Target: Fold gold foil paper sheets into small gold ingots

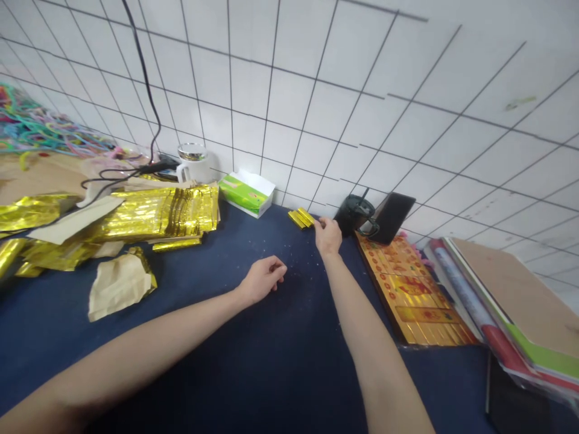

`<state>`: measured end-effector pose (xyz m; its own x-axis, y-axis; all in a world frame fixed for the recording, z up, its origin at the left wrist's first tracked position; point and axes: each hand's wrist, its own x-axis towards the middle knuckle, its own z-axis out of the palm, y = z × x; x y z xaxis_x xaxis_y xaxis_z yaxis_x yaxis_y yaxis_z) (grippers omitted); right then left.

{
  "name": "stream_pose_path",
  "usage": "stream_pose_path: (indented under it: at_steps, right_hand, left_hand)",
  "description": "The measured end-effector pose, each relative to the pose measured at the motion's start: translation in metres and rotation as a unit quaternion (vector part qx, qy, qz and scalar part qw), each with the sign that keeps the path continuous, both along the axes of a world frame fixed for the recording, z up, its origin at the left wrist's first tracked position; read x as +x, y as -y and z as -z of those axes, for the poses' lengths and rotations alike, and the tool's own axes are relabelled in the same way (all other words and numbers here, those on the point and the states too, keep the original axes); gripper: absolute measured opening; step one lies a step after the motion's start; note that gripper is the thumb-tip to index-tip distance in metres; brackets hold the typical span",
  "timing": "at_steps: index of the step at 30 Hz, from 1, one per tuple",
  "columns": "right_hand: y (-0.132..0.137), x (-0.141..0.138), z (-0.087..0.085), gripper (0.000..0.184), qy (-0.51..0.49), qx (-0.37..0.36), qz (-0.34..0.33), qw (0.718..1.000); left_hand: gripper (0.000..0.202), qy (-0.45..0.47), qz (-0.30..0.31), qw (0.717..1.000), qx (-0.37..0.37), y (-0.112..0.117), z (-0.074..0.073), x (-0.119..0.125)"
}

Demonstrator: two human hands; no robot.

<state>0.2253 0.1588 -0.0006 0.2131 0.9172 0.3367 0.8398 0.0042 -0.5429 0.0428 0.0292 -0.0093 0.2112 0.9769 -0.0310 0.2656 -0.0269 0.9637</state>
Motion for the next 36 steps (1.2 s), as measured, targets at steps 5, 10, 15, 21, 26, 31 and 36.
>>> stream_pose_path:
  at_steps: [5,10,15,21,26,31,36]
  right_hand:
    - [0.057,-0.005,0.002,0.031,-0.025,-0.009,-0.09,0.996]
    - [0.111,-0.019,0.007,0.031,-0.043,-0.048,-0.174,0.983]
    - [0.133,-0.022,0.014,0.033,-0.064,-0.048,-0.181,0.98]
    - [0.136,-0.019,0.022,0.036,-0.086,-0.035,-0.171,0.981]
    - [0.135,-0.018,0.023,0.036,-0.093,-0.031,-0.178,0.979]
    - [0.136,-0.019,0.022,0.034,-0.103,-0.026,-0.182,0.977]
    - [0.139,-0.021,0.021,0.033,-0.12,-0.018,-0.183,0.976]
  left_hand:
    - [0.014,-0.013,0.0,1.0,0.015,0.0,0.0,0.0]
    - [0.013,-0.043,-0.013,0.998,0.054,0.003,-0.001,-0.004]
    - [0.014,-0.126,-0.101,0.978,0.128,-0.005,-0.015,-0.021]
    - [0.024,-0.261,-0.269,0.908,0.186,-0.028,-0.054,-0.087]
    - [0.044,-0.357,-0.432,0.817,0.133,-0.033,-0.071,-0.163]
    - [0.045,-0.404,-0.468,0.783,0.07,-0.028,-0.057,-0.194]
    - [0.03,-0.389,-0.434,0.809,0.079,-0.026,-0.054,-0.183]
